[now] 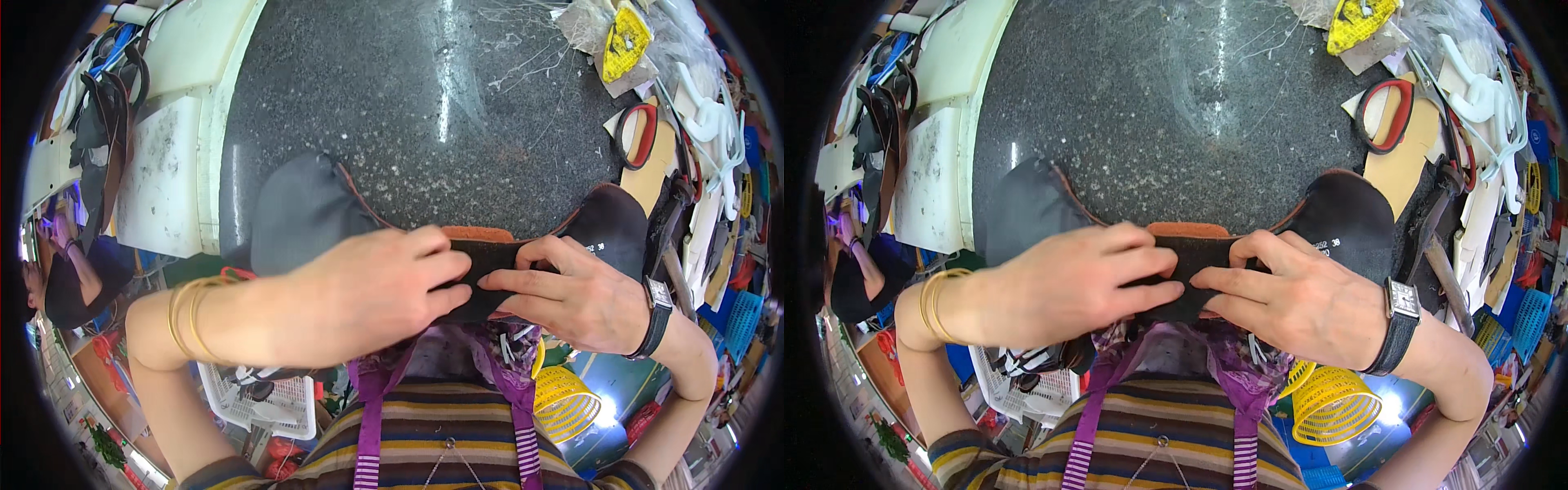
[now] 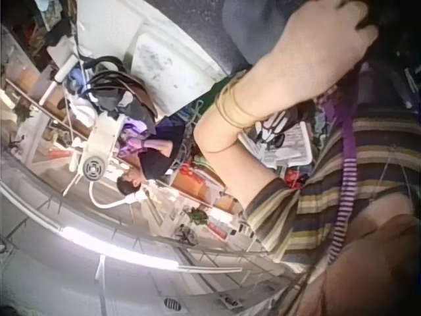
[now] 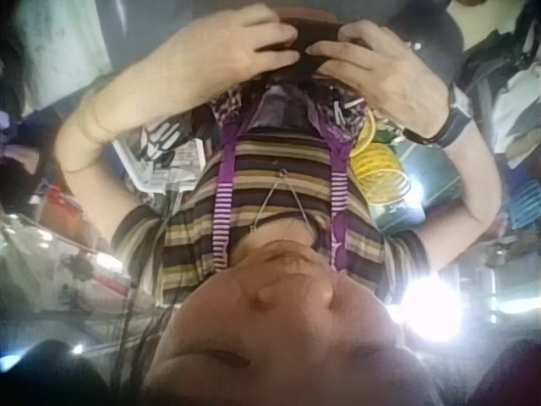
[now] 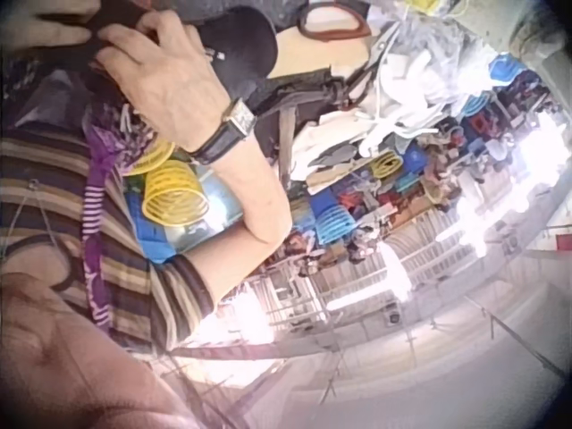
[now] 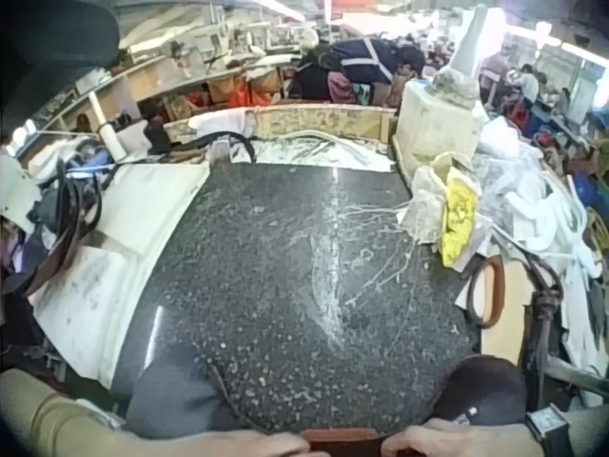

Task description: The person assembles shoe upper components by applying white tape strips along the curved edges, folding and pressing the leather edges over by hand, and smoothing and flattening the seams with a metal hand tool.

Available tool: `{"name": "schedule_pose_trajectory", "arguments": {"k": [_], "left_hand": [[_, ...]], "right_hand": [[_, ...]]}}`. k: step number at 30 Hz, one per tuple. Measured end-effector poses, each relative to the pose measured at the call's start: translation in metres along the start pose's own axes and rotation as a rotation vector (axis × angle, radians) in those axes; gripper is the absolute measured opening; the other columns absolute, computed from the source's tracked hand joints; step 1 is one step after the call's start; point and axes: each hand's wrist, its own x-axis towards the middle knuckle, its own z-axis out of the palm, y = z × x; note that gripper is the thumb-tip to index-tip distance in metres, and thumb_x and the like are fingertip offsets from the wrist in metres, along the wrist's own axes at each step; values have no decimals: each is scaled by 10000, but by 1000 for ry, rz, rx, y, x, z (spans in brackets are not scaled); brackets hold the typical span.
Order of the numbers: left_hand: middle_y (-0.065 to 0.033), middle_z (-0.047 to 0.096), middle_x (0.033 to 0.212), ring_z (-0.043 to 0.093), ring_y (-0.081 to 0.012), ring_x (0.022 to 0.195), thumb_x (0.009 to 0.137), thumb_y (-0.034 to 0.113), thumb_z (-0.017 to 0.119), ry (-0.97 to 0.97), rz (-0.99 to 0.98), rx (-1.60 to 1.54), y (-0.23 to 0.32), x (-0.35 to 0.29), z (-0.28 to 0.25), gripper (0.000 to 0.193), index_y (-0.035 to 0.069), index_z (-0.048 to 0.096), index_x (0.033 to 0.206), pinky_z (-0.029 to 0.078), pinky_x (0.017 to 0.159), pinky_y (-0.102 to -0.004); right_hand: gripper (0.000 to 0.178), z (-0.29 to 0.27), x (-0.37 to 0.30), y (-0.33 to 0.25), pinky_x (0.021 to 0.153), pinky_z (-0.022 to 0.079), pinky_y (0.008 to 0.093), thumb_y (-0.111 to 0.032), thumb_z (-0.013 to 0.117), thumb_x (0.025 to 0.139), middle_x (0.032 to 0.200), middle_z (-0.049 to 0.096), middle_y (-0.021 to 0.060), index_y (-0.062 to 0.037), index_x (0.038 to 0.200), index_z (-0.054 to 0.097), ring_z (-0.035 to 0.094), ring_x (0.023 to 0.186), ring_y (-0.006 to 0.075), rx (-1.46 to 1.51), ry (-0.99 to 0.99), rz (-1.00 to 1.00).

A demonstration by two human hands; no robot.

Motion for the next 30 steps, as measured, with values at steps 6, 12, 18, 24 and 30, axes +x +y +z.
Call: {"name": "schedule_pose_trajectory", "arguments": {"k": [6,12,18,24,30], "left_hand": [[-48,547,1131,525,-234,1084,727,135,631,114,-43,104,12,-6,9,386,39,661,1099,498,865,-333],[-40,577,1114,545,-225,1053,732,143,627,207,-9,196,11,-8,19,358,43,674,1072,504,834,-321],[-79,601,1105,577,-238,1069,749,156,669,321,11,178,6,-21,25,336,17,659,1054,521,885,-318],[-77,616,1103,581,-263,1064,785,193,711,503,-118,104,-17,-67,25,293,23,641,1013,514,868,-344],[-105,608,1142,561,-296,1161,804,74,698,599,-145,-144,-15,-87,33,266,23,636,1057,520,898,-371]], "right_hand": [[257,-1,14,-14,765,489,342,-97,617,761,997,598,107,-36,1011,608,559,931,253,93,71,227],[113,17,26,-20,707,495,373,-101,655,782,808,550,114,-21,838,598,570,807,280,27,137,200],[157,29,30,-49,668,451,313,-153,675,736,799,506,72,-32,804,601,540,793,224,-252,223,250],[109,8,43,-73,627,380,303,-180,597,685,733,450,34,-72,703,587,480,746,189,-592,-89,91],[371,10,67,-76,762,459,313,-249,659,730,1055,564,111,-3,1007,635,549,938,212,-288,109,143]]}}
